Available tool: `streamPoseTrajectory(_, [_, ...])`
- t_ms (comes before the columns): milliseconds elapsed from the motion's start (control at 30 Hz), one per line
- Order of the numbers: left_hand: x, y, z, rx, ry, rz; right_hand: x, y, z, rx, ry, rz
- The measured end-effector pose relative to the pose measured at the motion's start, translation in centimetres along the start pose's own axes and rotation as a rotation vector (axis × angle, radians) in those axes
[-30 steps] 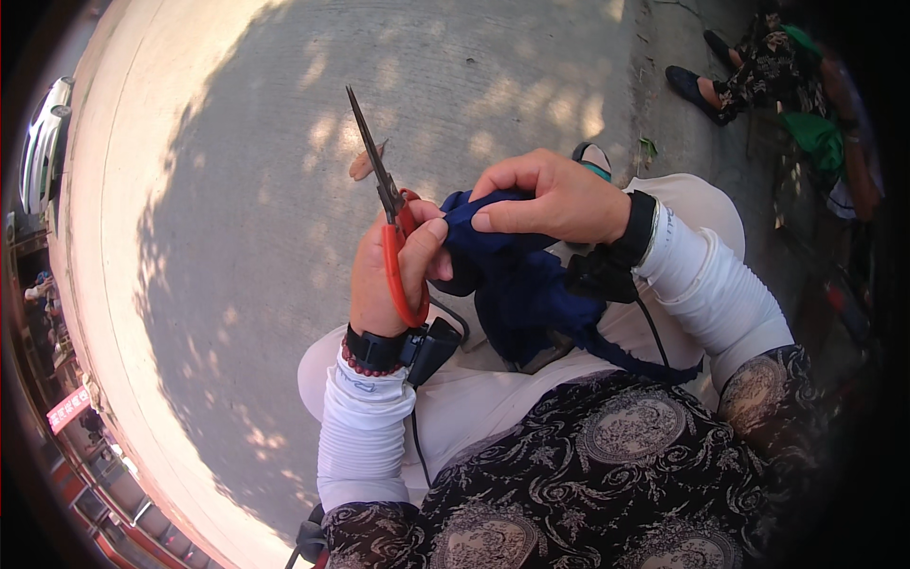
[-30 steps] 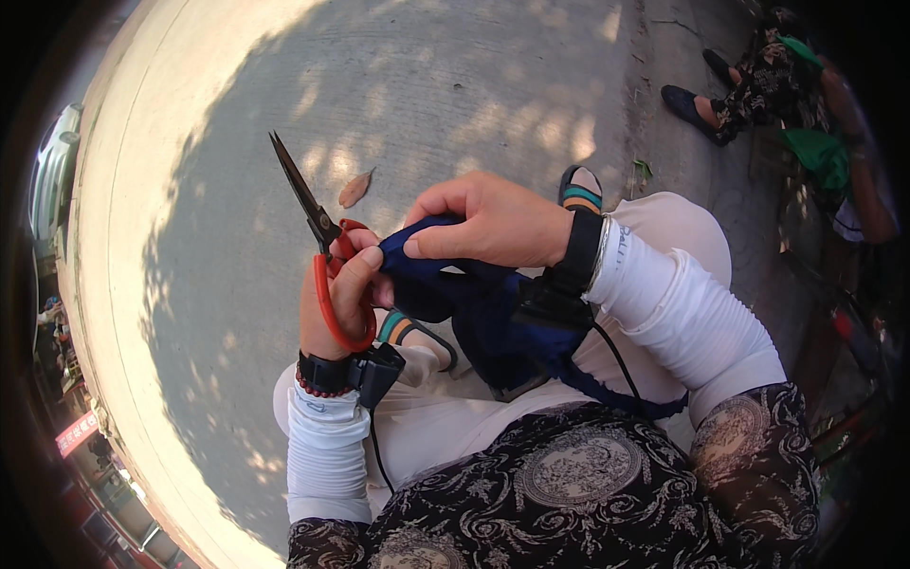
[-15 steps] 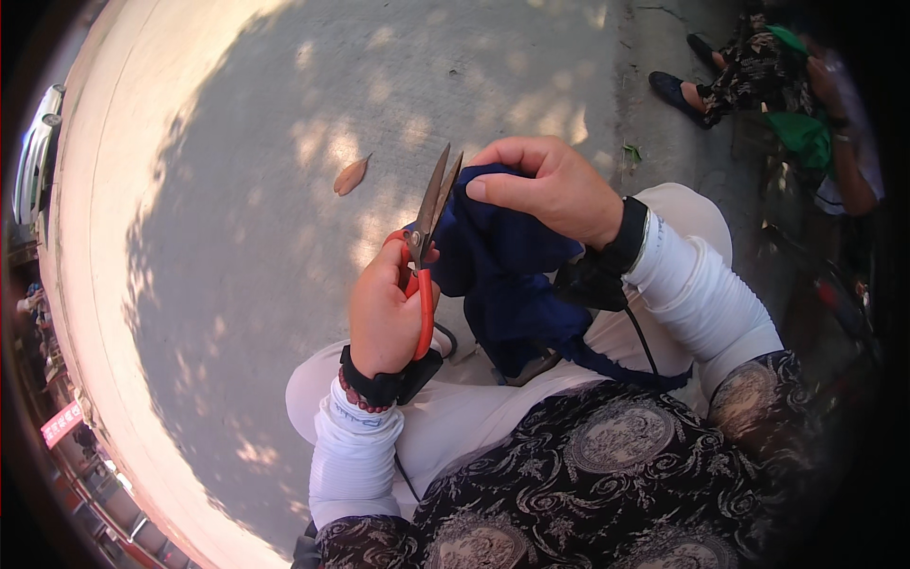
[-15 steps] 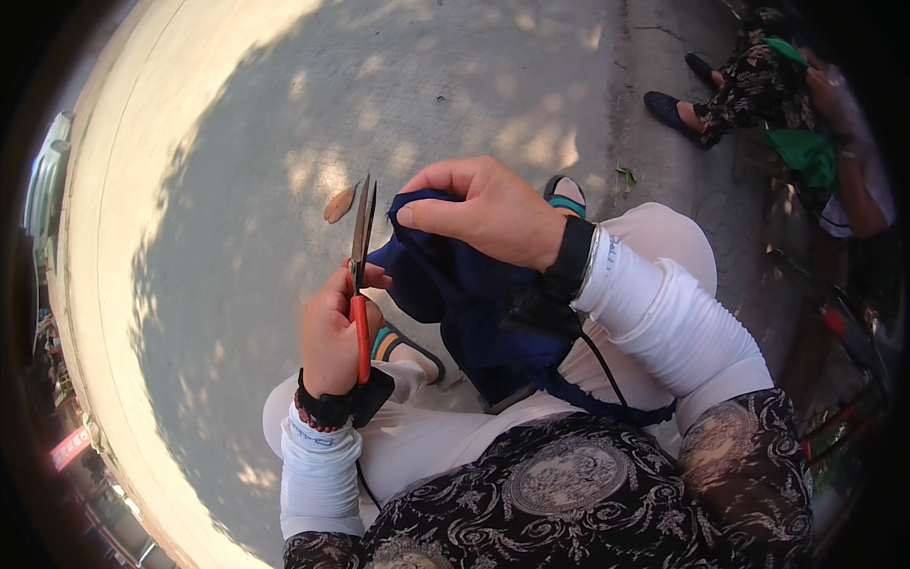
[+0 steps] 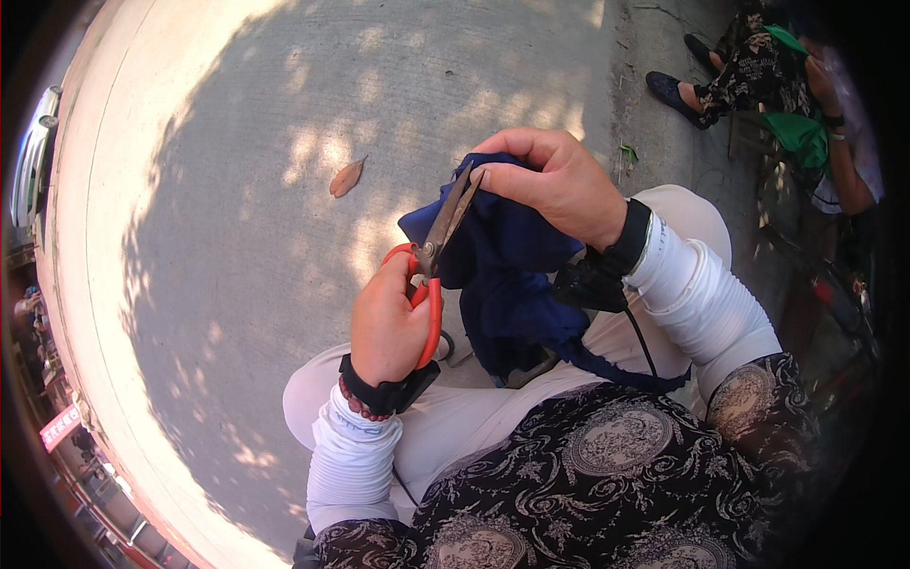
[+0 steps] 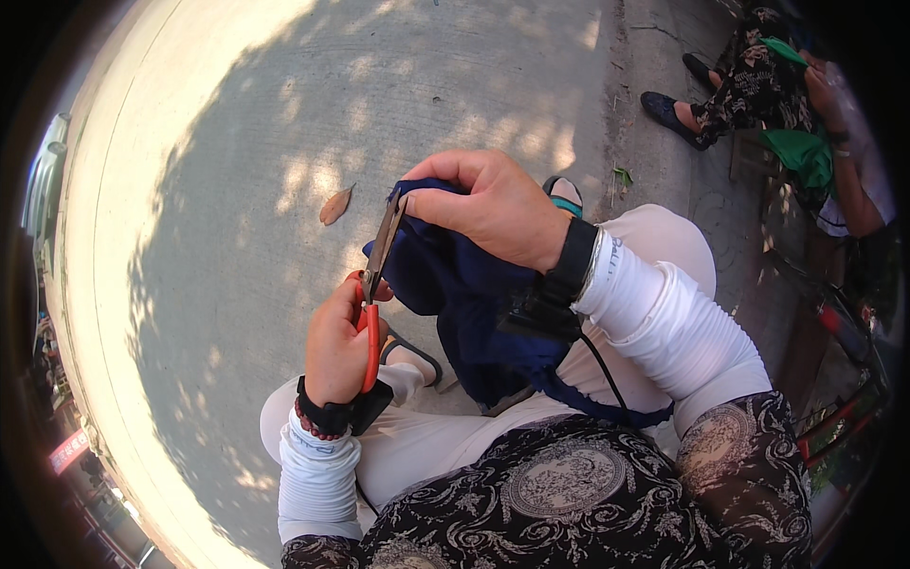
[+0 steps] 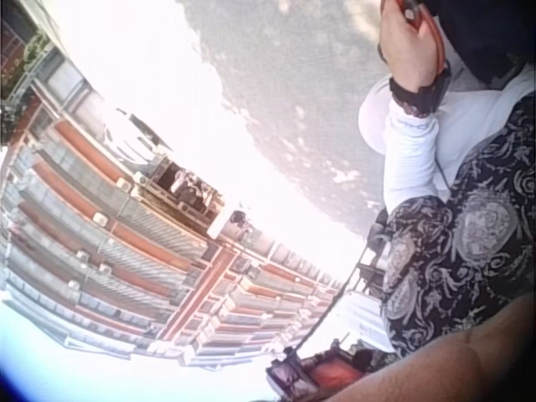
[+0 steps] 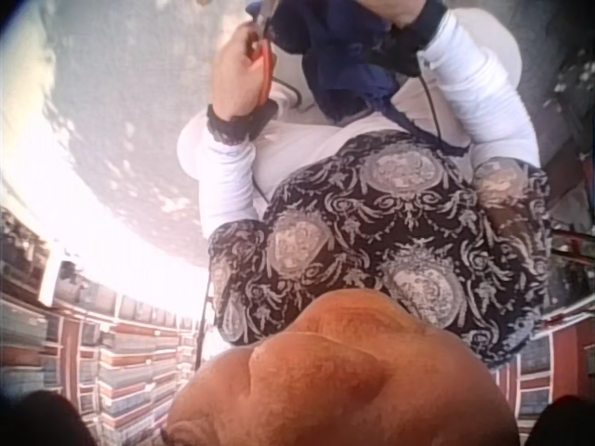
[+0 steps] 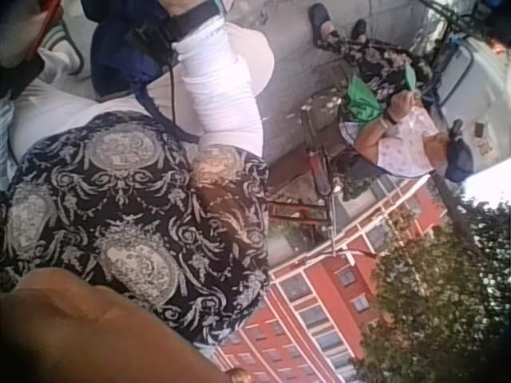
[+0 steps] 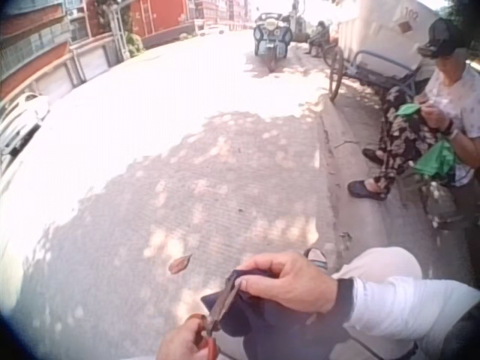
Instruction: Cutting a piece of blue fabric with red-handled scissors.
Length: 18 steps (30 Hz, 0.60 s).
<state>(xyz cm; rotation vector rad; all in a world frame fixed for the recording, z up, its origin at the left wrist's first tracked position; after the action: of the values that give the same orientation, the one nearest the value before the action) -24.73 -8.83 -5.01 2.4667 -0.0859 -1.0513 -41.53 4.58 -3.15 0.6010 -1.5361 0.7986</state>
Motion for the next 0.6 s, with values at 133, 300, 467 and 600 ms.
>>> streamPoseTrajectory(133, [-0.15,-0.14,0.24,-0.047,-0.093,-0.009,-0.13,0.29,0.15,0.012,-0.004,-0.017])
streamPoseTrajectory(300, [0.04,-0.11,0.47,-0.055,-0.109,0.019,-0.15,0.29,0.22,-0.008,0.021,-0.031])
streamPoseTrajectory(467, [-0.03,-0.08,0.44,-0.058,-0.097,0.007,-0.12,0.25,0.27,-0.014,0.022,-0.05])
streamPoseTrajectory(600, [-0.09,0.0,0.48,0.008,-0.005,0.045,0.05,0.29,0.34,-0.005,0.077,-0.146])
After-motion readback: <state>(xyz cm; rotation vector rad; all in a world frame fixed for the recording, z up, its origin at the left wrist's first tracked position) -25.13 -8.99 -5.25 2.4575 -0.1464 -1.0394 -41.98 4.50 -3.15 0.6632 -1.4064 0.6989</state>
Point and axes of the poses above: each hand's wrist, its own z-axis towards the middle knuckle, its own y-axis out of the back of the hand, x = y × z, the point moved 4 cm from there along z, towards the middle knuckle, and after that the axes turned 12 degrees about y, right-handed, at the moved point
